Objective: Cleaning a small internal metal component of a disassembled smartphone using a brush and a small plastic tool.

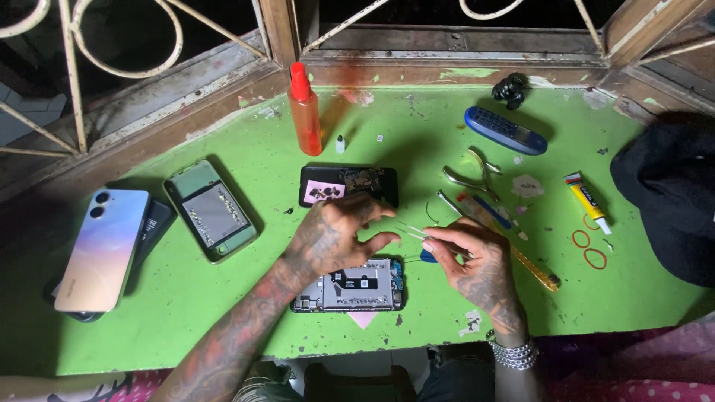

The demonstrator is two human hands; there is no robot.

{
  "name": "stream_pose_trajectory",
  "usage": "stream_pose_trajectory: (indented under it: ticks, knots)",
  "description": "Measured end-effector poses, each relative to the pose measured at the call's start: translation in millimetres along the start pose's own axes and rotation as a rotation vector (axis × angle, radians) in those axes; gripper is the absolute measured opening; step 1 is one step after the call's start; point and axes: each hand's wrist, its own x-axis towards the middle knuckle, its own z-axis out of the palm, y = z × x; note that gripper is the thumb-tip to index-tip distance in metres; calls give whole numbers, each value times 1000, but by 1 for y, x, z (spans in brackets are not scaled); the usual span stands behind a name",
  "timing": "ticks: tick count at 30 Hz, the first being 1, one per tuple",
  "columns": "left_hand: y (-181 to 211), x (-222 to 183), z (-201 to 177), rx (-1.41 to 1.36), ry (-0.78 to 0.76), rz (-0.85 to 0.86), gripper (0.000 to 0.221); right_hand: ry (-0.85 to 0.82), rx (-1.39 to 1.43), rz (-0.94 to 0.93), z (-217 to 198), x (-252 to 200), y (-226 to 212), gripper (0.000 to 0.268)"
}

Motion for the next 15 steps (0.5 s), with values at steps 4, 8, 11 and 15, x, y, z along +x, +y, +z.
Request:
stream_pose_trajectory:
  ticks: [4, 8, 11, 15]
  knots:
    - [14, -2, 1, 66, -75, 57, 26, 71, 168, 100, 10, -11, 2, 18]
    - [6, -9, 17, 14, -27, 66, 14, 160, 343, 213, 19, -22, 10, 18]
    - [0, -16, 21, -145, 38, 65, 13, 240, 564, 259, 28, -32, 12, 24]
    - [31, -10, 13, -286, 52, 10, 13, 249, 606, 277, 45, -39, 4, 22]
